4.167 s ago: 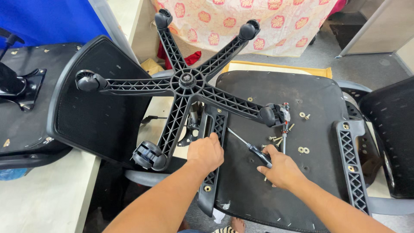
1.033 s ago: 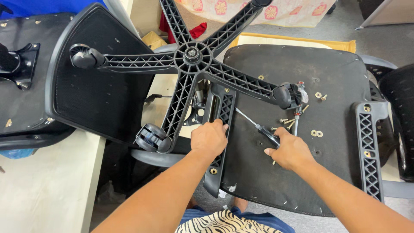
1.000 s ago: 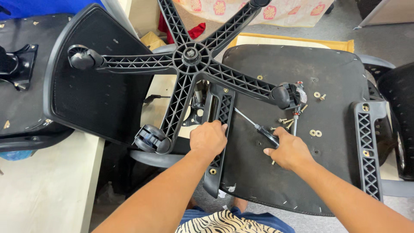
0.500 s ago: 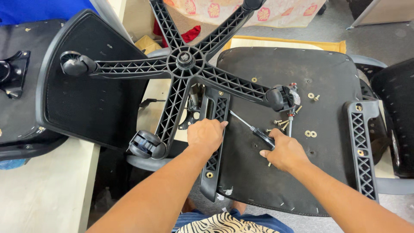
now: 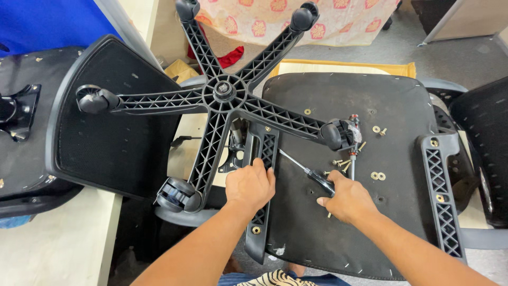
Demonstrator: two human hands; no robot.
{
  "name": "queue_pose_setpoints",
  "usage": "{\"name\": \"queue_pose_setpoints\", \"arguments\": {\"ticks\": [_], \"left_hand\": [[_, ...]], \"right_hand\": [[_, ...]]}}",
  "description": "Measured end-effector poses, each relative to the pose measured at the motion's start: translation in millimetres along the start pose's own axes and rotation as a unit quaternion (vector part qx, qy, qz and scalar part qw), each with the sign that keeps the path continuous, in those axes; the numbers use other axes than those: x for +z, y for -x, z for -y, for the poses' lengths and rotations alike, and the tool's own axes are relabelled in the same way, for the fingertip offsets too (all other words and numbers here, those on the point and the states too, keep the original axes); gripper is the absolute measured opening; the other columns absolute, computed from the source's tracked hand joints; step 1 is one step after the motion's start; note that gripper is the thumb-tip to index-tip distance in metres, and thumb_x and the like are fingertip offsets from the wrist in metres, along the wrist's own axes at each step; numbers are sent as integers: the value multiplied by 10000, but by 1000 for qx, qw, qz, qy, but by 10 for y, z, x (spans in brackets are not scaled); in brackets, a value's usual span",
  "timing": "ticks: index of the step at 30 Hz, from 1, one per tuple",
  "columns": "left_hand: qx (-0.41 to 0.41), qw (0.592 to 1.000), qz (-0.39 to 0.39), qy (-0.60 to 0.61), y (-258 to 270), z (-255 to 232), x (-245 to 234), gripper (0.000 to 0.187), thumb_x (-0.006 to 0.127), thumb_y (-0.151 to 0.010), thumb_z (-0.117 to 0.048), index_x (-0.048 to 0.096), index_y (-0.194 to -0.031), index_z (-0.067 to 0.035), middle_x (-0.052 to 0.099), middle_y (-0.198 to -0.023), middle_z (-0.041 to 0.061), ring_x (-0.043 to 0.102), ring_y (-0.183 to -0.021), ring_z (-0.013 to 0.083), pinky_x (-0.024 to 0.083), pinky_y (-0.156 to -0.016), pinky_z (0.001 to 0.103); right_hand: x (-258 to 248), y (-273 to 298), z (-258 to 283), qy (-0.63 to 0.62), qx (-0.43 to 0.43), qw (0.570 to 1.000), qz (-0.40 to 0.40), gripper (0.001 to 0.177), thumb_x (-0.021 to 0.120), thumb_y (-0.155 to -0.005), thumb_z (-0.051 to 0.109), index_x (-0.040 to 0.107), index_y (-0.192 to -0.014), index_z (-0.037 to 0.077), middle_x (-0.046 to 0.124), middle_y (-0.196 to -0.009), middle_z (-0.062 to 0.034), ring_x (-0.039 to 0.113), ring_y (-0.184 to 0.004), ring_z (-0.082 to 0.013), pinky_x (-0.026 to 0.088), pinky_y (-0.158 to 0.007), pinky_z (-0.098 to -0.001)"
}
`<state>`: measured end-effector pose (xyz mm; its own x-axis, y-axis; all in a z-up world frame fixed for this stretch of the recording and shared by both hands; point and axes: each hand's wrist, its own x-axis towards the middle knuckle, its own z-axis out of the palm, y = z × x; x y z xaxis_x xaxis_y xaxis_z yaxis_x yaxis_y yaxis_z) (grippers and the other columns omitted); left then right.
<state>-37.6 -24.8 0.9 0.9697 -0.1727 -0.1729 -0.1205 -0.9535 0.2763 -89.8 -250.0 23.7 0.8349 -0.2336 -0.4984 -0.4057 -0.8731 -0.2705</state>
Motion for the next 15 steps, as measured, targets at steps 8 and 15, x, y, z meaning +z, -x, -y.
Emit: {"name": "queue_pose_setpoints", "arguments": {"ticks": [8,15], "left_hand": [[39,999,10,-35,-139,-3,79,339,503,-989,-306,723,-867,-78,754,-844,158,738,-798,364,575,-725,465],[102,992,9,-70,-128,30,-23,308,552,-932,-316,715,-858,-64,757,-813,151,748,-773,340,586,-678,446]], "right_hand": [[-16,0,12,1,-4,1000,3,639,825,-817,350,546,-1358,154,748,-1033,-165,722,-1048,-339,553,-927,-455],[-29,6,1,-2,-1,1000,8,623,825,-811,348,559,-1345,170,755,-1017,-149,726,-1045,-335,557,-926,-458]]}}
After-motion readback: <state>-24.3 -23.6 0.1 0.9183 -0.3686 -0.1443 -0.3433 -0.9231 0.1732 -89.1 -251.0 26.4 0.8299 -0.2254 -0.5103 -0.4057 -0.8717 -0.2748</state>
